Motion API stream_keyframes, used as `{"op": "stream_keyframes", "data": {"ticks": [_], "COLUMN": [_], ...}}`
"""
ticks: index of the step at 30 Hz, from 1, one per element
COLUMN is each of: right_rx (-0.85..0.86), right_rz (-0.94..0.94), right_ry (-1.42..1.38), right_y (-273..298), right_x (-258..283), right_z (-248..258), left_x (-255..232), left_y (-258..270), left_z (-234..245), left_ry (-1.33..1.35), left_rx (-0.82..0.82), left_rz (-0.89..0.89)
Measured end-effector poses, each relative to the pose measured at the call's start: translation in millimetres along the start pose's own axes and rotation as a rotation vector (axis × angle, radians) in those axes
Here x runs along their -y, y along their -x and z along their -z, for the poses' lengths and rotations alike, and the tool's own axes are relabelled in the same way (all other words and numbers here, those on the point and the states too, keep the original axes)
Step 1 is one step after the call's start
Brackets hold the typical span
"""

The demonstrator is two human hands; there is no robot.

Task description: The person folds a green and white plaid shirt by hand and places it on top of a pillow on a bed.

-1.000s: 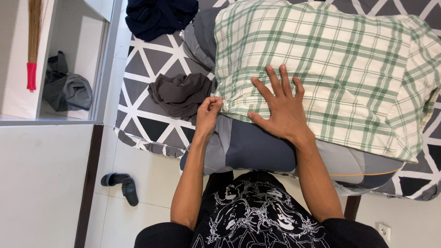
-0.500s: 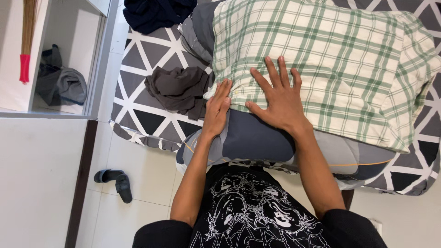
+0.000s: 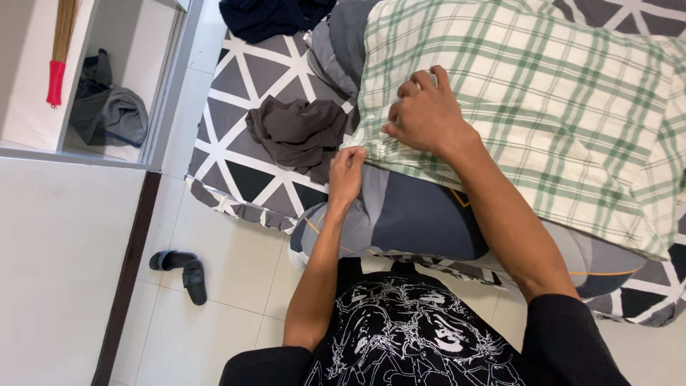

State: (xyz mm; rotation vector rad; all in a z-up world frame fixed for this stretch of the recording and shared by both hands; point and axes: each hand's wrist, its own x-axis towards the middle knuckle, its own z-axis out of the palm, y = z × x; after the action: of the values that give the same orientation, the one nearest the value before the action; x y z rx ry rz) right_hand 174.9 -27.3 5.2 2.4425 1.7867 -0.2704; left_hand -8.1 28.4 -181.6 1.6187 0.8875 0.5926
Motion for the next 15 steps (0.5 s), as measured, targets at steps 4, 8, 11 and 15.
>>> {"op": "stream_keyframes", "data": {"ticks": [4,8,11,15], "right_rx": [0.011,0.032,0.157,0.038], "right_rz": [0.020,-0.011,-0.060,-0.037], "right_ry": [0.123,0.170,0.043,-0.174], "right_y": [-17.3,-34.1,-40.9,-40.7], "right_x": [3.5,2.2,-0.8,-1.7], "right_z": [-11.6,-17.0,-13.2,-13.8], "left_x": [7.5,3.5,0.1,-12.7], "left_y": [-14.9,-18.5,-16.9,-19.7], "left_z": [-0.3,7.6,15.0,18.7], "left_ry": [0.288,0.528,0.736,0.924], "left_rx": [0.181,0.217,0.227,0.248], "left_rz": [0.342,0.366,0.376,0.437]}}
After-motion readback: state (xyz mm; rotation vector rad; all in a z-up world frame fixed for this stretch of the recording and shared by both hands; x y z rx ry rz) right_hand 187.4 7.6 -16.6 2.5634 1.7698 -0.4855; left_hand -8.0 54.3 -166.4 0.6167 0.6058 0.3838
